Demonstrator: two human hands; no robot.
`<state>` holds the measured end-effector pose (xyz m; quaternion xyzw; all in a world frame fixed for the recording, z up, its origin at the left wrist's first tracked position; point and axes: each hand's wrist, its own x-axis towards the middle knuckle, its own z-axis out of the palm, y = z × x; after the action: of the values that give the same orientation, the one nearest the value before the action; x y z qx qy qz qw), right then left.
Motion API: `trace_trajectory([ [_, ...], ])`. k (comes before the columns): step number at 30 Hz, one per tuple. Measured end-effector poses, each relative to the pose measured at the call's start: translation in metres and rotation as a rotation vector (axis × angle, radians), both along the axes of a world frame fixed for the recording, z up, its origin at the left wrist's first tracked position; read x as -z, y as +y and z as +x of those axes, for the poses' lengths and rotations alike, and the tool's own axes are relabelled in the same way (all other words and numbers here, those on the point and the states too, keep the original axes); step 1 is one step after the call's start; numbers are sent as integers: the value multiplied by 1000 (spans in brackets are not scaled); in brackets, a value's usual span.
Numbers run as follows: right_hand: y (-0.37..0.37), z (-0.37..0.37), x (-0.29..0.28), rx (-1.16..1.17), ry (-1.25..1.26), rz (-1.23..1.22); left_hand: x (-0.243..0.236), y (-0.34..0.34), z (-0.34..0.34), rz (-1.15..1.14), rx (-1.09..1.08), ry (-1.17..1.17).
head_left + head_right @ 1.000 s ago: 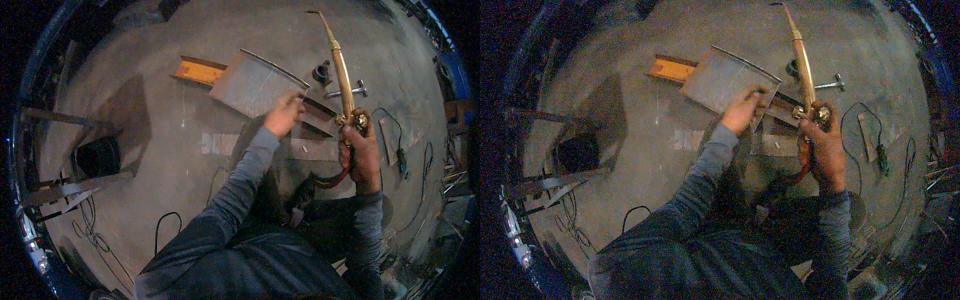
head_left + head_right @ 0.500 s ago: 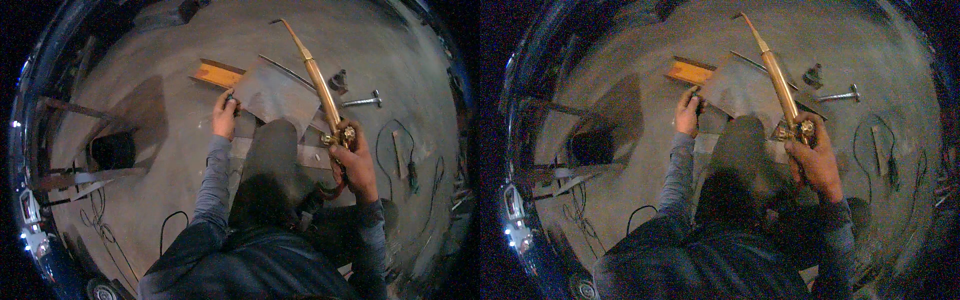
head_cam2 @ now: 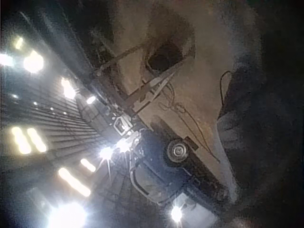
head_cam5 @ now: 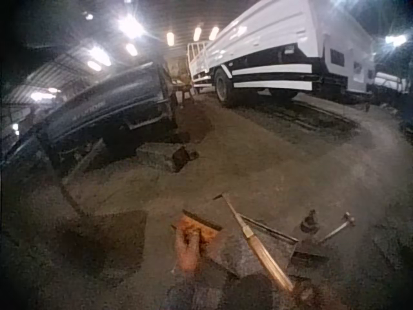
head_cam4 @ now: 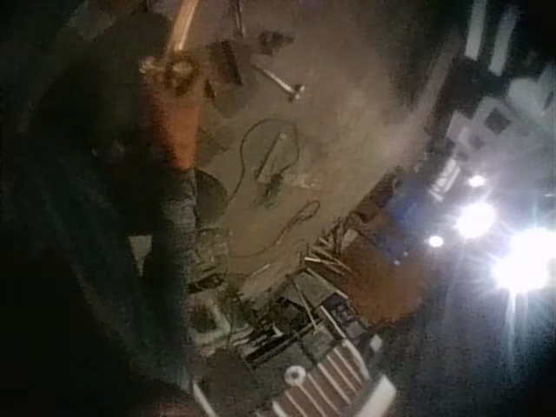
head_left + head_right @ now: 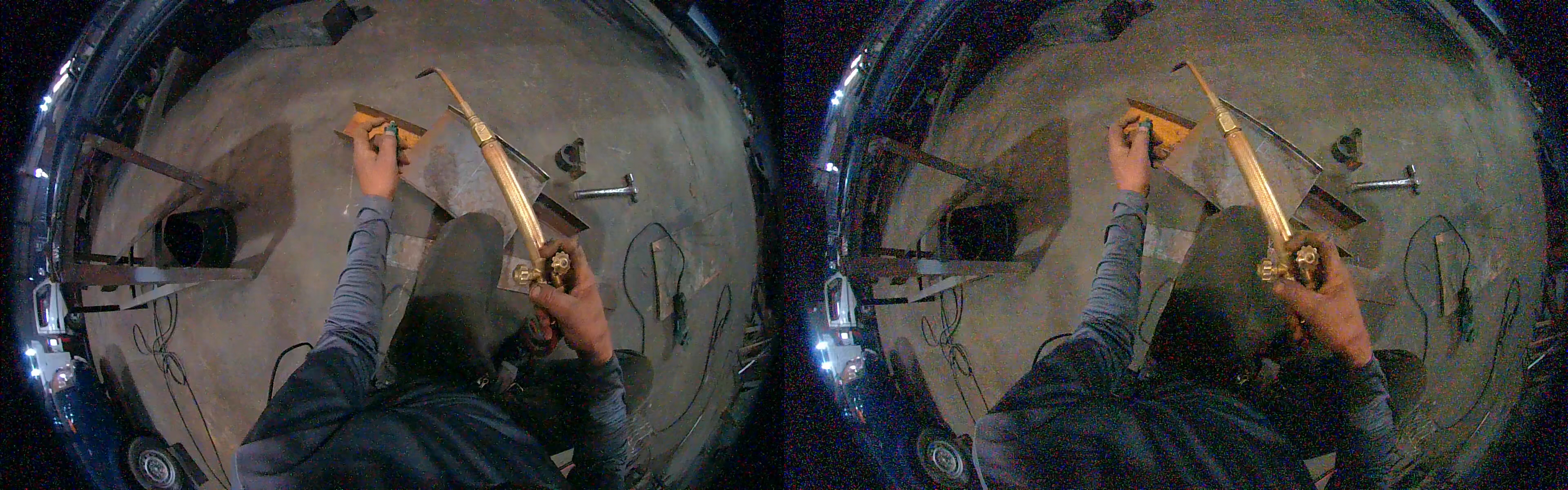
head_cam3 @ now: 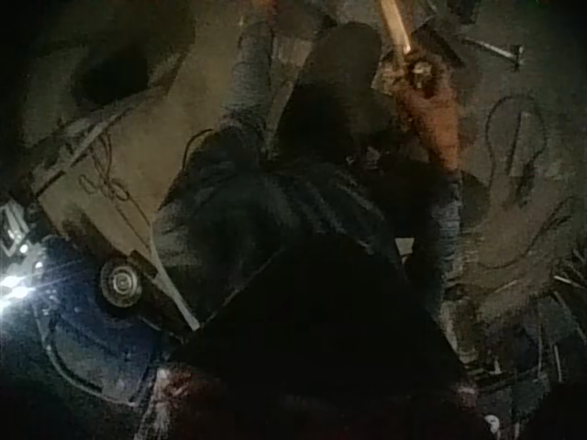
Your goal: The person sits on the floor in a workshop and uses a welding torch to cut a rectangular metal sheet. They ignite the torch, move the flame along the metal to create a cut, and continue welding along the edges while sparks are visible.
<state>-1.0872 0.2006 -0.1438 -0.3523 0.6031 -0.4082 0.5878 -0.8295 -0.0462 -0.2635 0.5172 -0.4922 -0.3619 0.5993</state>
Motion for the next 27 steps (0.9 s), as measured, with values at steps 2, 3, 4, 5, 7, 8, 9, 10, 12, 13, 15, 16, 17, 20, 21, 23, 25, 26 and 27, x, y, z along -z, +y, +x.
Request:
trace_trajectory([
  [2, -3, 4, -8, 4, -22, -2, 3, -9, 3, 37, 54, 81],
  [3, -3, 6, -11, 6, -32, -2, 5, -14, 6, 95, 87, 125],
  [4, -3, 7, -14, 2, -38, 11, 5, -19, 11, 153, 120, 169],
  [5, -4, 8, -19, 3, -40, 26, 4, -23, 15, 212, 158, 216],
  [7, -3, 8, -22, -3, -53, 38, 2, -24, 21, 241, 214, 391],
  [8, -3, 5, -18, -14, -68, 32, 1, -24, 24, 252, 239, 474],
  [9, -2, 4, -16, -26, -84, 26, 4, -27, 26, 244, 261, 536],
  [10, -2, 3, -15, -27, -83, 19, 9, -34, 28, 236, 284, 597],
  [12, -3, 2, -15, -26, -79, 10, 8, -35, 23, 238, 307, 620],
  [13, -3, 1, -16, -24, -74, 17, 7, -34, 19, 244, 307, 581],
  [15, -4, 1, -19, -24, -69, 29, 5, -35, 13, 229, 298, 473],
  [16, -4, 0, -20, -25, -67, 38, 7, -38, 10, 209, 292, 406],
  [17, -4, -1, -21, -23, -60, 46, 12, -44, 5, 187, 289, 345],
  [20, -5, 3, -19, -35, -81, 32, 45, -77, 19, 48, 95, -40],
  [21, -6, 3, -19, -32, -81, 19, 44, -80, 16, 20, 45, -106],
  [23, -8, 5, -24, -19, -69, 13, 37, -84, 6, 14, -8, -82],
  [25, -9, 7, -26, -15, -51, 4, 25, -88, -2, -9, -38, -72],
  [26, -9, 8, -24, -18, -38, 0, 21, -88, -5, -23, -48, -69],
  [27, -9, 7, -24, -15, -20, -5, 7, -84, -15, 19, -21, -22],
])
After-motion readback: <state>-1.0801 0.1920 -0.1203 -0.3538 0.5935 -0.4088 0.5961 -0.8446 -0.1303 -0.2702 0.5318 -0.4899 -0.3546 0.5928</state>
